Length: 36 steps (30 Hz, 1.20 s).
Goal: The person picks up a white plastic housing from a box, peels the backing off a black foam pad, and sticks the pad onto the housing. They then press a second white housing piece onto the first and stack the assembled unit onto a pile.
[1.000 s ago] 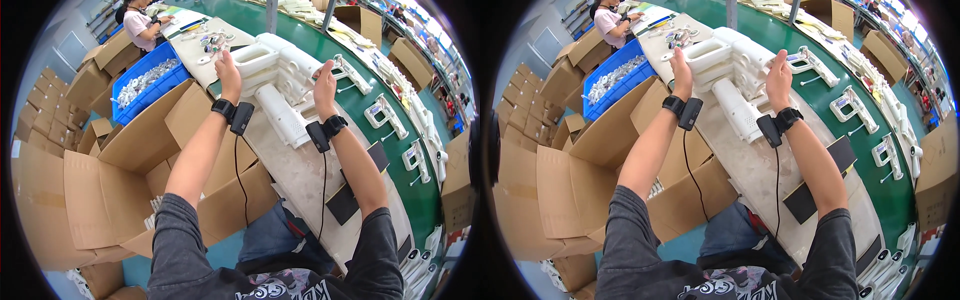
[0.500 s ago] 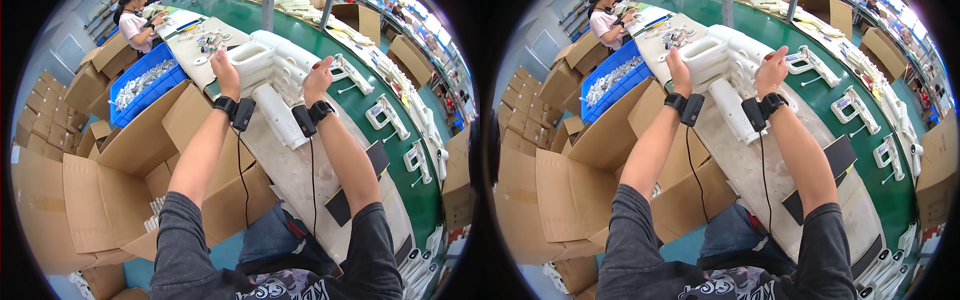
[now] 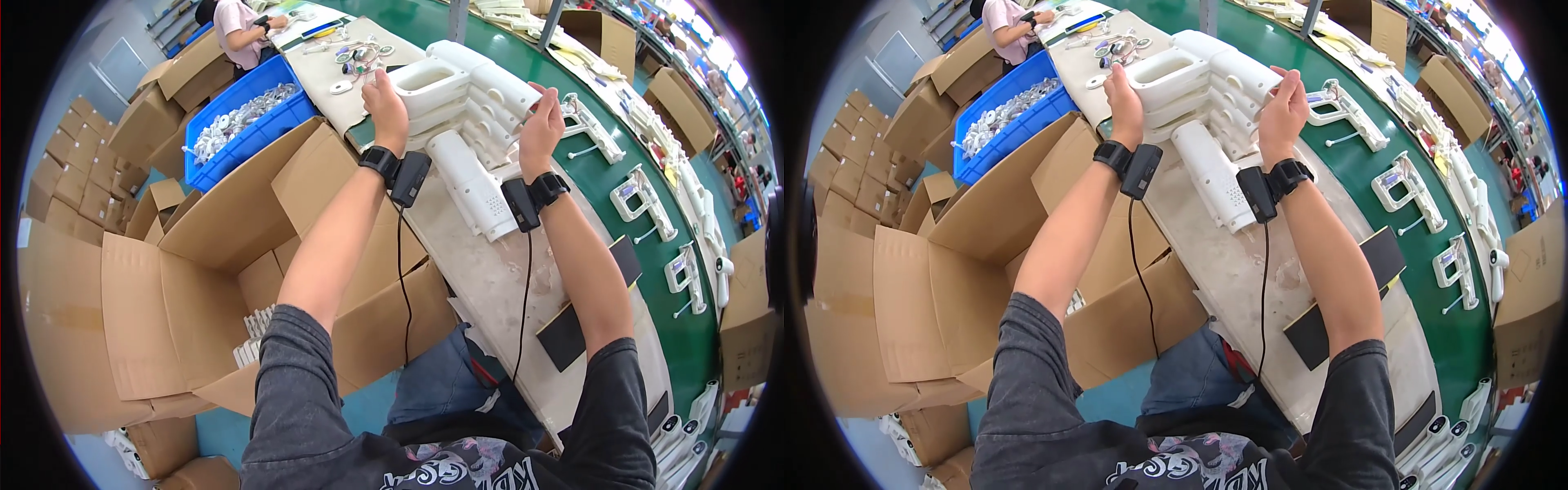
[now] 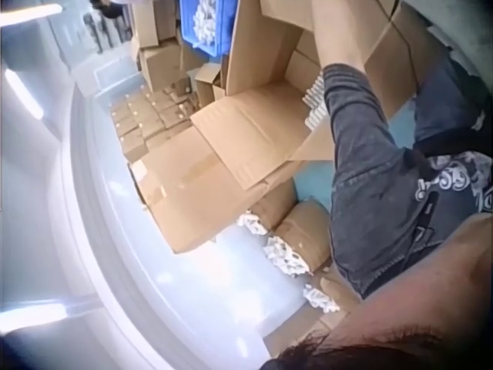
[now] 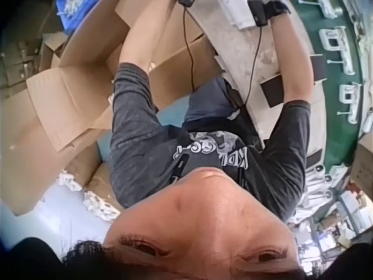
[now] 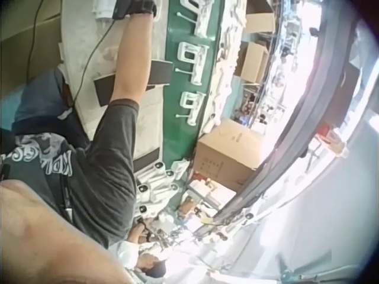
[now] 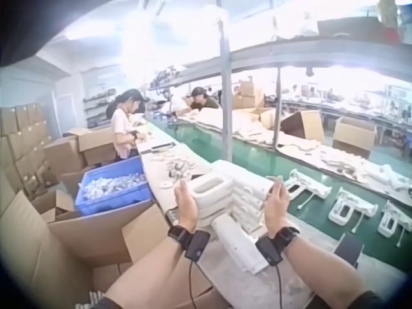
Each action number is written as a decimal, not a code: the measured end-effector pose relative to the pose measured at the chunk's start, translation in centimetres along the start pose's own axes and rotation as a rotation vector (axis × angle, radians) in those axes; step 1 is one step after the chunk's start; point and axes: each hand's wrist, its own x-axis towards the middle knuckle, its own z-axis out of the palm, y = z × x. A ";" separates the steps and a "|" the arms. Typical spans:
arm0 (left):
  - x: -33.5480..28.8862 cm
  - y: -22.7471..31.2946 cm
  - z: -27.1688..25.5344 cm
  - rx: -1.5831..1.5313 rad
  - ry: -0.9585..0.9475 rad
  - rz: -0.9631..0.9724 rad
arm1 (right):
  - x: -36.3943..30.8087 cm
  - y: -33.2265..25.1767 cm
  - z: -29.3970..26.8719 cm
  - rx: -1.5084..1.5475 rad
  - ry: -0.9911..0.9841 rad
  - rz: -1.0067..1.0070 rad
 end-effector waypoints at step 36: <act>-5.2 -32.1 -34.2 1.194 -0.636 -0.497 | -22.5 -9.2 -19.1 -0.844 -1.589 -0.399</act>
